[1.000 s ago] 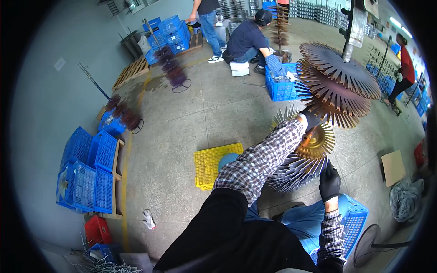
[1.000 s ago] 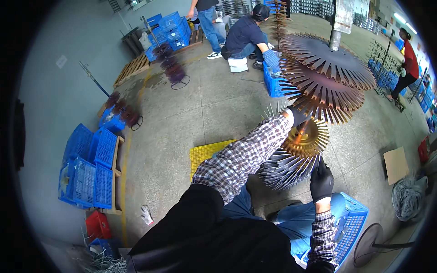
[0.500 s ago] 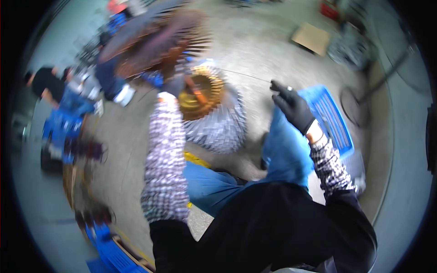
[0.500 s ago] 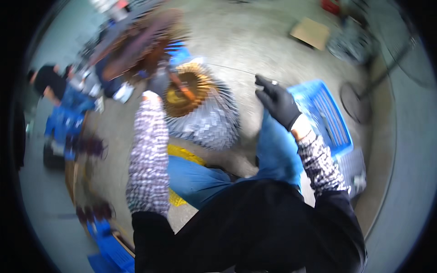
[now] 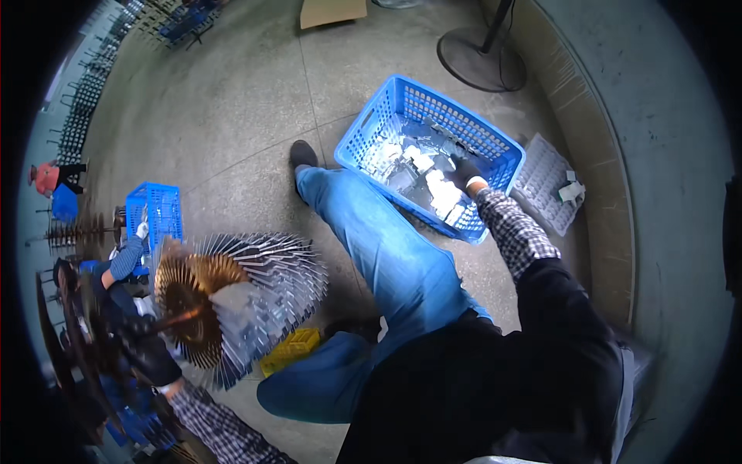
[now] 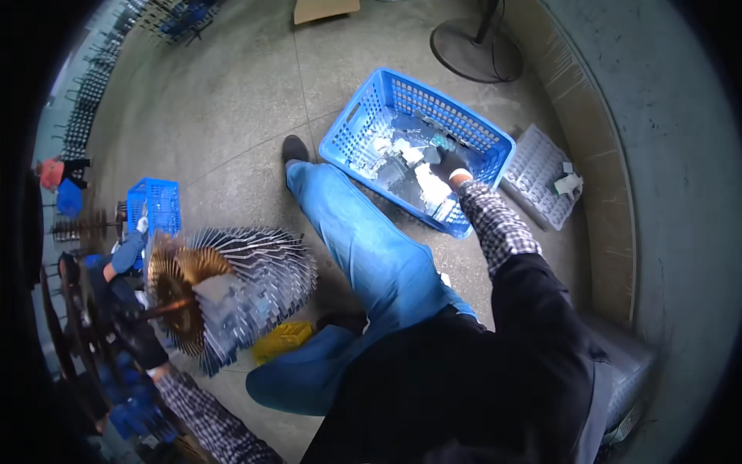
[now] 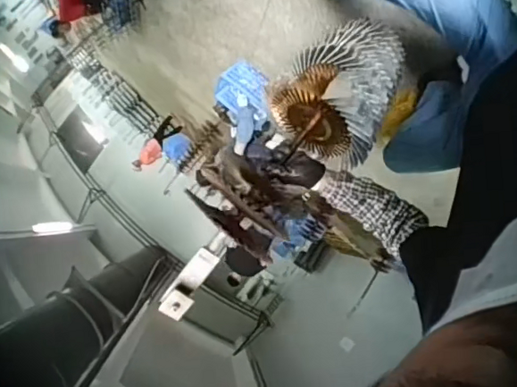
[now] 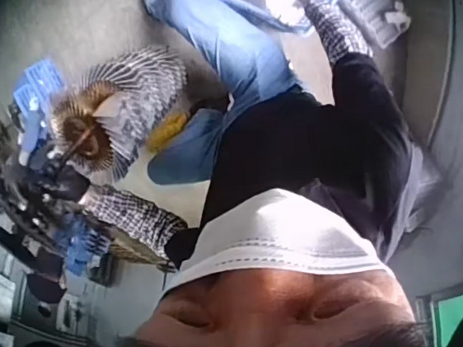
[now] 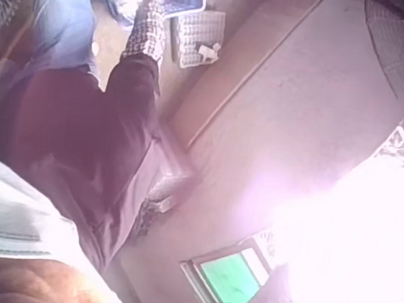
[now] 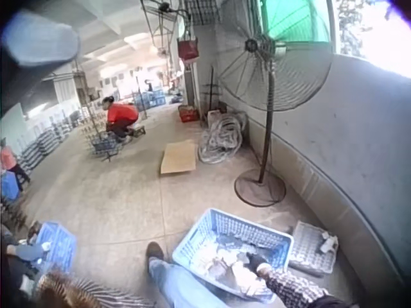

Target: Assembling small metal parts or shims into a large circular component with fins.

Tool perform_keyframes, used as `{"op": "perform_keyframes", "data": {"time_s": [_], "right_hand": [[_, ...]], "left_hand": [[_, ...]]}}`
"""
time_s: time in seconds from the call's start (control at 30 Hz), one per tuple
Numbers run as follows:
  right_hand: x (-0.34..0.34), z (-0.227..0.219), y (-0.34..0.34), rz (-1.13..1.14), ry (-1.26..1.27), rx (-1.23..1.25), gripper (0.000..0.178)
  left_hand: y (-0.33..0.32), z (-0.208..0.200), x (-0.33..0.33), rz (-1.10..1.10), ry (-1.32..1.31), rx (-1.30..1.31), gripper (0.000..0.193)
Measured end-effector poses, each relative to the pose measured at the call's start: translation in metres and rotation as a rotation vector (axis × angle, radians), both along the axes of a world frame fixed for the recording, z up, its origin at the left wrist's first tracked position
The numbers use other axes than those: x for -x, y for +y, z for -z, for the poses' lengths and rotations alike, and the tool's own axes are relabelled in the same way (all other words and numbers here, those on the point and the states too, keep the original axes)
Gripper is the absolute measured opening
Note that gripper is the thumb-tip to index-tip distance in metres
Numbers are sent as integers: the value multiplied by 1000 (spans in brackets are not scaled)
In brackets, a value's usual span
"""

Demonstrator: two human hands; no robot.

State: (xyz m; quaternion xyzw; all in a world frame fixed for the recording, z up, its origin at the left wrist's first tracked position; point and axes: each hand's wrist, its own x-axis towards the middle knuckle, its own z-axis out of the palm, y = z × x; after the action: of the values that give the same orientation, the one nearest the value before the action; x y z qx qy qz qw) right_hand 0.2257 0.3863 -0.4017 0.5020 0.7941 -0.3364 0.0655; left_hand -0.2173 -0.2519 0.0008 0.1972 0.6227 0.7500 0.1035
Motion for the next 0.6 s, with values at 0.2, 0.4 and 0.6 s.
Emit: {"op": "perform_keyframes", "data": {"time_s": [0.2, 0.4, 0.6], "right_hand": [[35, 82, 5, -175, -206, -278, 68], [126, 113, 78, -333, -182, -462, 68], [163, 136, 111, -298, -329, -497, 56]], "left_hand": [[28, -24, -17, 263, 110, 140, 28], [57, -27, -7, 335, 177, 265, 29], [95, -39, 15, 486, 475, 870, 34]]}}
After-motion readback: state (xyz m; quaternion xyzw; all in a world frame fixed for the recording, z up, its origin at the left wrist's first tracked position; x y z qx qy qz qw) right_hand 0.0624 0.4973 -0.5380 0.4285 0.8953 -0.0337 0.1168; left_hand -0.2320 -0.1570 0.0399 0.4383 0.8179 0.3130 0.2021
